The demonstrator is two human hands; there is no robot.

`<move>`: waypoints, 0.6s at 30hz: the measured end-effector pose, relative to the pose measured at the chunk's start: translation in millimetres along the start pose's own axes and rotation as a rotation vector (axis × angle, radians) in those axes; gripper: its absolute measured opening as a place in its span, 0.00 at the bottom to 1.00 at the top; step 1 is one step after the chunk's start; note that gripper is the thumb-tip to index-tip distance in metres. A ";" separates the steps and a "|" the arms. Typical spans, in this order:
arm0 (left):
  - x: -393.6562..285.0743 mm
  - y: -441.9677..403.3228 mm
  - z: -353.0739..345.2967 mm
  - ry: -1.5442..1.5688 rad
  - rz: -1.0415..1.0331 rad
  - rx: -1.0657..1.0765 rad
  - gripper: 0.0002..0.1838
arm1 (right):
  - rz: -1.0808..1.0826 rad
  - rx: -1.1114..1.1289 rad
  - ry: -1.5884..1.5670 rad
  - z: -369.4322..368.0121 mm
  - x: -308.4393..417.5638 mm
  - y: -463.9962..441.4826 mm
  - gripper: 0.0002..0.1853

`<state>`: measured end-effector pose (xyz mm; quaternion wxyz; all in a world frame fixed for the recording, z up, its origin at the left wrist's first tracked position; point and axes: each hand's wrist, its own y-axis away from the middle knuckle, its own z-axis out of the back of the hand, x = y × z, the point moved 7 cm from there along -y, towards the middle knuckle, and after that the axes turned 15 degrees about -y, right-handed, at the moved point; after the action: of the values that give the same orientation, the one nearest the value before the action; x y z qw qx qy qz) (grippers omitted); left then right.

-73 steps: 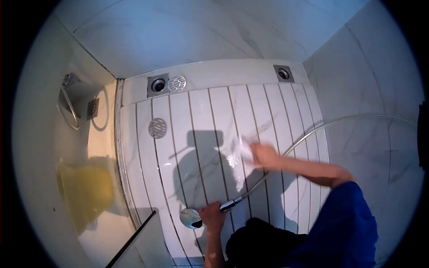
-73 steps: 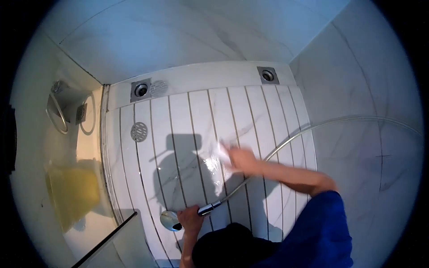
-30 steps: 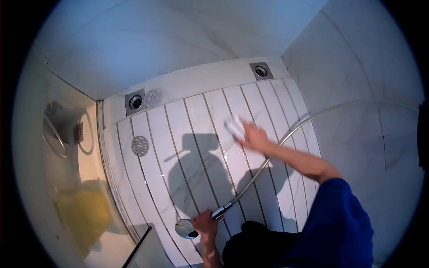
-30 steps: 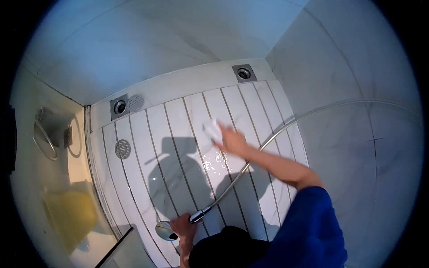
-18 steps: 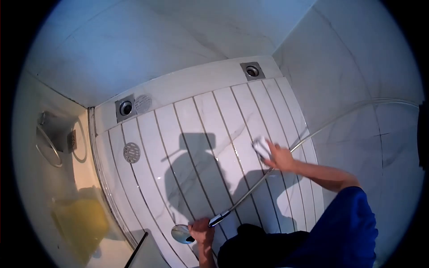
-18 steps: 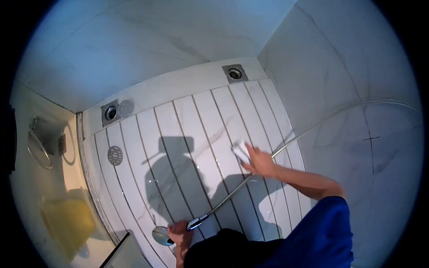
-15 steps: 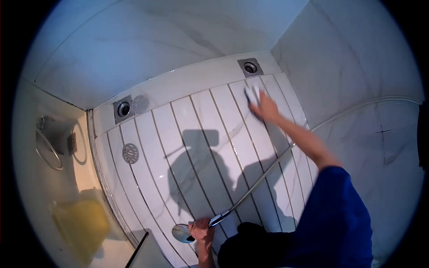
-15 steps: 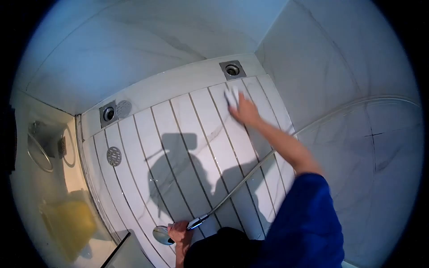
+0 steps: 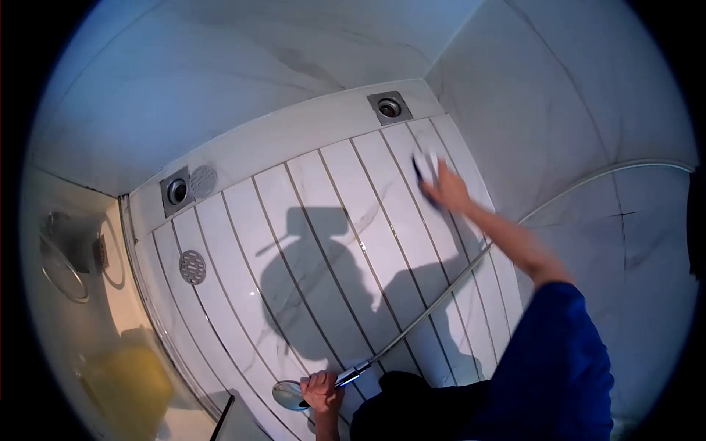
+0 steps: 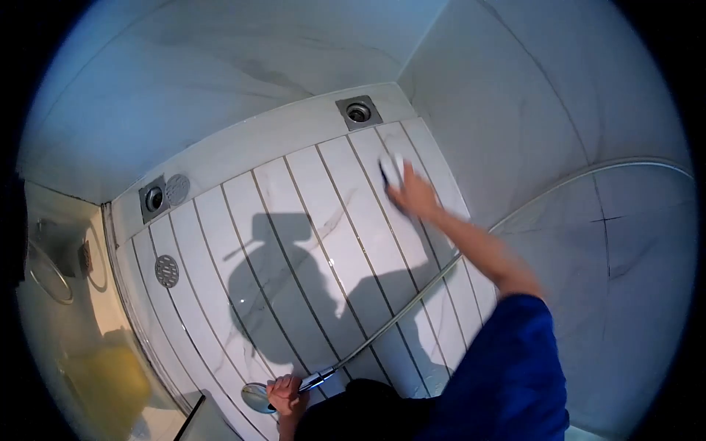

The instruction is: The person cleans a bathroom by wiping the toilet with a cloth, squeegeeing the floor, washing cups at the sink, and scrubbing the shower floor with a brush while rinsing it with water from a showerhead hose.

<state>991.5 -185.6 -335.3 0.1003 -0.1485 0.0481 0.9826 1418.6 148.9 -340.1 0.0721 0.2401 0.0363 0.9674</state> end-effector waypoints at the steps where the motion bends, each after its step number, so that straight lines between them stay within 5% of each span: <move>1: 1.5 1.5 -3.4 -0.010 0.000 -0.003 0.09 | -0.067 -0.063 0.022 9.3 10.2 -54.0 0.38; 5: 2.8 6.5 -9.4 -0.069 -0.023 0.006 0.09 | -0.085 -0.176 0.055 18.9 8.9 -104.6 0.41; 8: 1.1 1.7 -2.8 -0.034 -0.002 -0.061 0.09 | -0.063 -0.052 0.060 24.7 -62.0 8.2 0.48; 9: 1.5 6.1 -3.8 -0.055 0.006 -0.076 0.09 | 0.144 -0.069 0.093 39.0 -72.6 52.0 0.47; 12: 3.9 7.1 -2.5 -0.053 0.054 0.045 0.09 | -0.243 0.022 0.084 58.7 -110.0 69.4 0.42; 15: 3.5 0.9 -1.1 -0.063 0.055 0.037 0.10 | -0.316 -0.108 0.054 55.9 -94.1 -46.7 0.42; 18: 6.6 6.4 -3.0 -0.126 0.056 0.044 0.09 | -0.150 -0.116 0.175 8.1 -1.6 -40.0 0.42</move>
<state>984.8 -191.0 -339.7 0.0790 -0.0825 0.0673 0.9912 1428.6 188.4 -337.8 0.1547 0.1470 0.0045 0.9770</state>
